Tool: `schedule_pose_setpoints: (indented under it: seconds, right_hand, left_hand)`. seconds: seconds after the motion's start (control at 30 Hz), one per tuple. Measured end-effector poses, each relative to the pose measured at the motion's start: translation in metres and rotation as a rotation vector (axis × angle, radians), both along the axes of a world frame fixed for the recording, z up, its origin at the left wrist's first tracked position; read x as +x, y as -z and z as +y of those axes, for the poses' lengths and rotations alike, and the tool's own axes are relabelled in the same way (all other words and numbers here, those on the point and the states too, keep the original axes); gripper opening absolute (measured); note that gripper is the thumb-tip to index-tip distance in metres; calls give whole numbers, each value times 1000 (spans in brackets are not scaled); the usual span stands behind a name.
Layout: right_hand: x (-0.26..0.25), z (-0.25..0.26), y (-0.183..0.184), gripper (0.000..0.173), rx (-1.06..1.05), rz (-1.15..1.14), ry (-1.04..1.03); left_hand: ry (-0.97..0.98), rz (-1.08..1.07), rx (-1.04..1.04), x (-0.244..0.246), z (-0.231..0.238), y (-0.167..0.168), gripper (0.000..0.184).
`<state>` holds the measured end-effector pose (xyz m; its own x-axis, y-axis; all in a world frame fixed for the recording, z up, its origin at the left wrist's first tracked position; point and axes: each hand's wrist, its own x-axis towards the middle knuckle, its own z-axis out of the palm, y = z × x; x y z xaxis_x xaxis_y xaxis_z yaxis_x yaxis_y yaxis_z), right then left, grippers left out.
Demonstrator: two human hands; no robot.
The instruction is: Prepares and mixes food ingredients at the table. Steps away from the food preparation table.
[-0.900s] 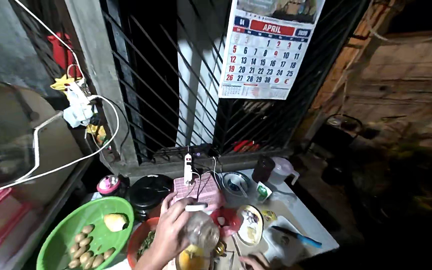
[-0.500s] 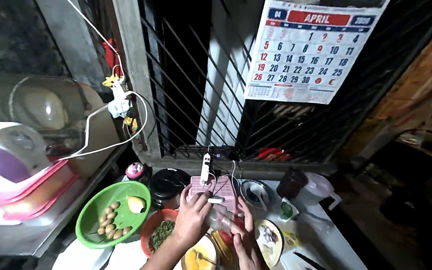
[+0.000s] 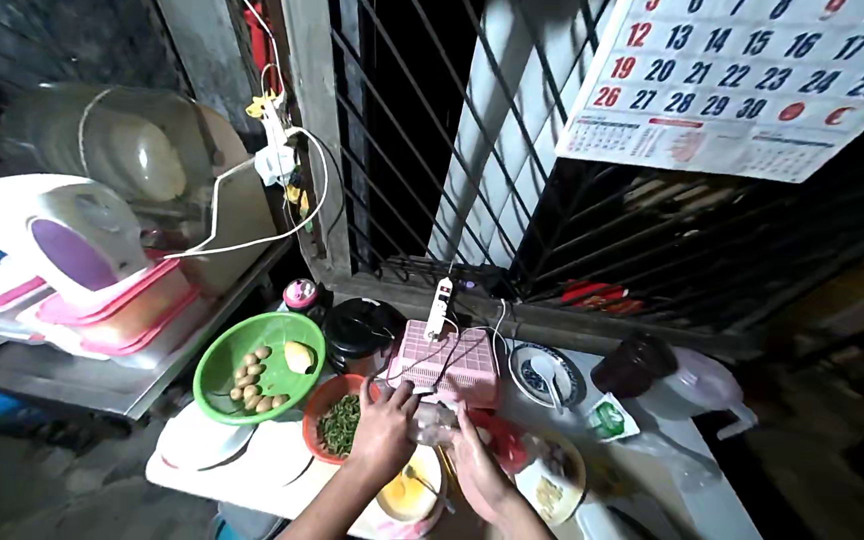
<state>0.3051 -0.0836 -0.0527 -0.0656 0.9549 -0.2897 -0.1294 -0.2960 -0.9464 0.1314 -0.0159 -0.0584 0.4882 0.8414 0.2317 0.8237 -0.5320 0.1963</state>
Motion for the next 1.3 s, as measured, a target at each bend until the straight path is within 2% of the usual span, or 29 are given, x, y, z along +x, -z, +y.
schedule_pose_setpoints:
  seconds: [0.1,0.23,0.3,0.47,0.57,0.73,0.97,1.1,1.2,1.3]
  right_hand:
    - [-2,6,6,81,-169,94,-25]
    - [-4,12,9,84,-286,114,-29]
    - [-5,15,13,84,-283,80,-44]
    - [-10,19,21,73,-258,76,28]
    - [-12,23,29,68,-206,9,3]
    - [-24,26,25,48,-154,-41,69]
    - [-40,27,26,46,-179,-97,30]
    - [-43,25,30,38,-256,-15,105]
    - [-37,24,37,38,-326,35,163]
    - [-31,23,44,39,-258,-43,157]
  left_hand:
    - [-100,-21,-104,-8,-12,24,62]
    - [-197,-84,-196,-19,-27,45,68]
    - [-243,-113,-210,-25,-32,55,68]
    - [-325,-181,-223,-37,-40,69,70]
    - [-350,-189,-224,-45,-41,75,70]
    - [-367,-178,-284,-58,-41,79,69]
    - [-342,-158,-293,-68,-42,87,68]
    - [-346,-162,-285,-73,-42,90,67]
    - [-365,-154,-313,-84,-46,94,69]
    - [-375,-168,-319,-102,-59,100,73]
